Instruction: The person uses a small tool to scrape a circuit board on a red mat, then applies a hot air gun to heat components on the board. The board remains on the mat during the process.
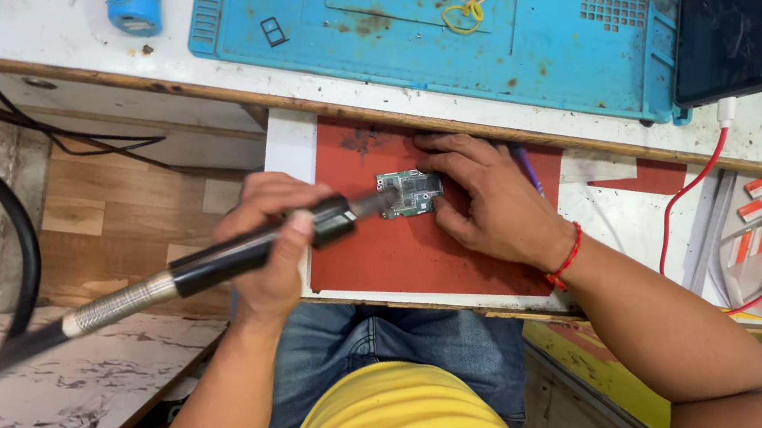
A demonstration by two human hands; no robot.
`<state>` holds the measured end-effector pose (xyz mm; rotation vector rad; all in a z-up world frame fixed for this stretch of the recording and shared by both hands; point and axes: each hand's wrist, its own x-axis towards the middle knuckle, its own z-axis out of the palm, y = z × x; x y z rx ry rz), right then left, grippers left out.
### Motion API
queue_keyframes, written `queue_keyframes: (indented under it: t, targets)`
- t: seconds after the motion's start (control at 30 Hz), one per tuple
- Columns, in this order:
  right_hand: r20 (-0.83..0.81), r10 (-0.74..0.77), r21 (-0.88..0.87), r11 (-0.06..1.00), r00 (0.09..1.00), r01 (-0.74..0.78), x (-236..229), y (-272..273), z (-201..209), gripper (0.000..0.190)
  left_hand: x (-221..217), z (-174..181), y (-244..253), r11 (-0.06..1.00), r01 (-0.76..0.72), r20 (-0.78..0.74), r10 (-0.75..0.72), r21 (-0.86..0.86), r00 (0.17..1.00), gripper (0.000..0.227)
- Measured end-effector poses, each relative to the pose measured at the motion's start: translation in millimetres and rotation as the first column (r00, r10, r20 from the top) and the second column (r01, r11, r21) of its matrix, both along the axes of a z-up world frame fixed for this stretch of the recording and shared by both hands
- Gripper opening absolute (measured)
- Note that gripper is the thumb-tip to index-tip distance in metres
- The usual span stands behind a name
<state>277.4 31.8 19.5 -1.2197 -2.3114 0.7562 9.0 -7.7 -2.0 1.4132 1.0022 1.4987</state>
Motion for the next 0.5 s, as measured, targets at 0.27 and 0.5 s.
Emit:
queue_keyframes:
  t: [0.27, 0.5]
  targets:
    - [0.076, 0.031, 0.07, 0.997, 0.997, -0.036, 5.6, 1.2, -2.0, 0.043, 0.2, -5.2, -3.5, 0.997, 0.011, -0.085, -0.004, 0.071, 0.996, 0.023]
    - [-0.057, 0.118, 0.081, 0.99, 0.991, -0.113, 12.8, 9.3, -8.2, 0.039, 2.0, -9.2, -7.6, 1.0, -0.029, -0.014, 0.029, 0.012, 0.999, 0.02]
